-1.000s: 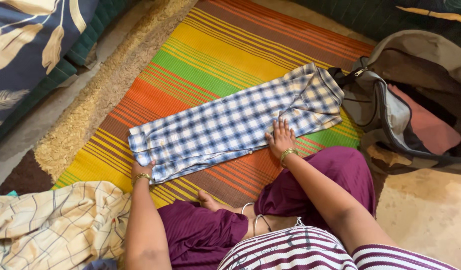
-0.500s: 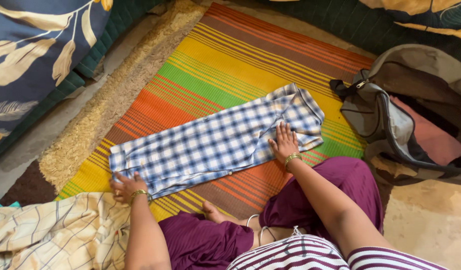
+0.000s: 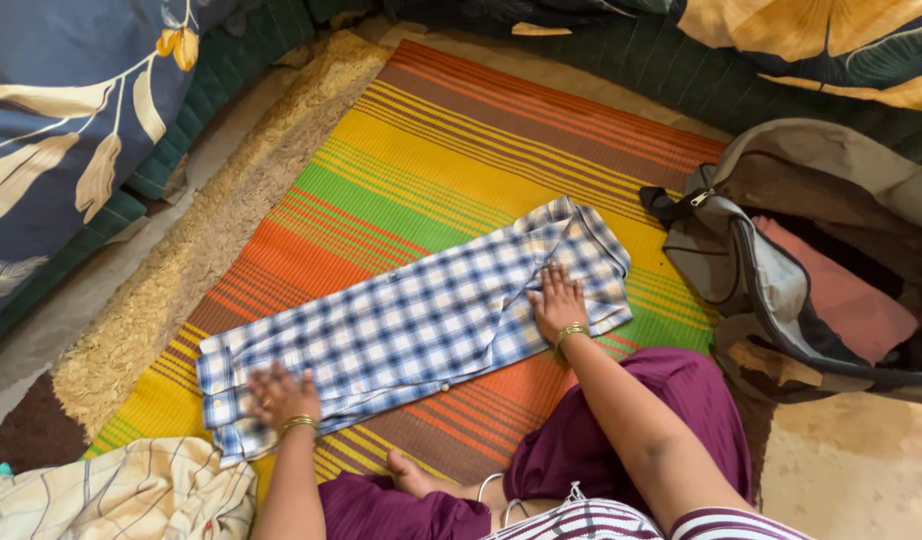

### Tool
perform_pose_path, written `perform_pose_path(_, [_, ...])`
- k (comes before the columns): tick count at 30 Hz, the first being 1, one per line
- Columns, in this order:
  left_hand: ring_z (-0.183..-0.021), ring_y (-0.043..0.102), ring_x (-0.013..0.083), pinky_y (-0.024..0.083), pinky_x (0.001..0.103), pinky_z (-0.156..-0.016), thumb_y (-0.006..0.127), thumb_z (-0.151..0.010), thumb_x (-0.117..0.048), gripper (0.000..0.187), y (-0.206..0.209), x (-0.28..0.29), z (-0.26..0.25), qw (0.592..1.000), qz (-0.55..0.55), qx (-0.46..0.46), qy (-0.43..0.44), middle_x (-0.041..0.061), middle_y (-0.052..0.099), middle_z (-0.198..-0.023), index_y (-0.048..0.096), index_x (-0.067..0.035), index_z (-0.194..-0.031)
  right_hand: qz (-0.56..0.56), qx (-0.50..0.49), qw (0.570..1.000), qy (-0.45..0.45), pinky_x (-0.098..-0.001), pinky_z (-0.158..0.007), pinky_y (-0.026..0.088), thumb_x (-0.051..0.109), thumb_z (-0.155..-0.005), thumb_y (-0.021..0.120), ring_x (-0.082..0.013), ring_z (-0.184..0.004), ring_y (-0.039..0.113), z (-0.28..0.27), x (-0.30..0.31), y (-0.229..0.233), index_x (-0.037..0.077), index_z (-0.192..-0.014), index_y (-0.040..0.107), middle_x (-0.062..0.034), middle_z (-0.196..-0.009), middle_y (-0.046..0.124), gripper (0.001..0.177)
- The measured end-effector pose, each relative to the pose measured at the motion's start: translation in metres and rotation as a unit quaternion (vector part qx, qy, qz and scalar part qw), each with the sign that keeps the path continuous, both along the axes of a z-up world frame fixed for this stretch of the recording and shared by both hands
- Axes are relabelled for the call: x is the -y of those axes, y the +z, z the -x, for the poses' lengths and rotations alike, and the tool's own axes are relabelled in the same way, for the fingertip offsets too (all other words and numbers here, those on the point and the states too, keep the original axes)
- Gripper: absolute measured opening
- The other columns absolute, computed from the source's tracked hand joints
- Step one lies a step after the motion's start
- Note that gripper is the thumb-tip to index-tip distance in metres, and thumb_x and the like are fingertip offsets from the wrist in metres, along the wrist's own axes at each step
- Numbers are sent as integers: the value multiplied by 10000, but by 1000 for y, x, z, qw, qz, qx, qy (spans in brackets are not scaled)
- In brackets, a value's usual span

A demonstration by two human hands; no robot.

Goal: The person folds a plaid shirt by smoothing it on a mat, folding the sleeves and sides inward, and then folding it into a compact rectangle.

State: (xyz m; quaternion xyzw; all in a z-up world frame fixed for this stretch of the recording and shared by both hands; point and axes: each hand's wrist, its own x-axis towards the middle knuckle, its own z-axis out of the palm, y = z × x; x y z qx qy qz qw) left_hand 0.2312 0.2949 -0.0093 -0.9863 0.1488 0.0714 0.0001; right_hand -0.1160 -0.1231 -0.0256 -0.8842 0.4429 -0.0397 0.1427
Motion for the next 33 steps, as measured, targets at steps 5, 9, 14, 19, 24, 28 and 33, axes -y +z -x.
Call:
perform_pose_path(5, [-1559, 15, 283, 31, 544, -1212, 252, -971, -672, 791, -22, 55, 56, 976, 50, 47, -205, 53, 17, -1700, 139, -226, -1615, 6, -7, 1000, -28, -488, -1254, 36, 567, -1020, 258, -292, -1576, 13, -3, 35, 9, 214, -1605, 225, -55, -1721, 81, 684])
perform_pose_path(9, [-1565, 97, 256, 83, 538, -1224, 249, -965, -662, 769, -20, 55, 68, 975, 45, 101, -195, 40, 115, -1704, 205, -239, -1606, 0, -18, 996, -83, -489, -1262, 41, 586, -1011, 264, -307, -1585, 5, 2, 77, 12, 191, -1631, 197, -7, -1714, 92, 739])
perform_pose_path(14, [-1552, 111, 243, 88, 524, -1219, 261, -974, -634, 739, -16, 56, 69, 973, 39, 113, -198, 30, 129, -1692, 219, -243, -1599, -31, -47, 995, -86, -486, -1252, 28, 611, -993, 260, -308, -1569, -16, 2, 119, 14, 213, -1628, 149, 17, -1721, 44, 757])
perform_pose_path(19, [-1551, 107, 217, 79, 502, -1229, 270, -971, -606, 715, -17, 55, 70, 976, 22, 109, -186, 1, 125, -1695, 218, -263, -1596, -13, -35, 995, -94, -476, -1232, 46, 631, -976, 266, -323, -1553, -15, -2, 136, 18, 197, -1623, 129, 6, -1709, 57, 792])
perform_pose_path(24, [-1554, 84, 198, 62, 481, -1232, 278, -981, -561, 679, -20, 54, 68, 981, 1, 82, -177, -20, 109, -1693, 208, -278, -1594, 32, 190, 973, -128, -495, -1261, 137, 472, -1059, 400, -374, -1544, 211, 3, 114, 23, 47, -1574, 344, -198, -1658, 277, 670])
perform_pose_path(28, [-1554, 78, 192, 62, 477, -1238, 286, -987, -547, 667, -24, 50, 71, 982, 0, 77, -174, -23, 109, -1694, 210, -279, -1593, 104, 233, 967, 18, -444, -1277, 238, 269, -947, 594, -375, -1492, 359, -47, 74, 42, -40, -1438, 489, -242, -1541, 457, 590])
perform_pose_path(33, [-1553, 73, 184, 52, 465, -1239, 292, -976, -523, 666, -17, 54, 71, 984, -15, 66, -166, -29, 109, -1696, 206, -288, -1593, -32, 1, 951, 308, -439, -1230, 136, 407, -973, 509, -358, -1509, 195, -123, -37, 63, -17, -1561, 165, -238, -1637, 202, 803])
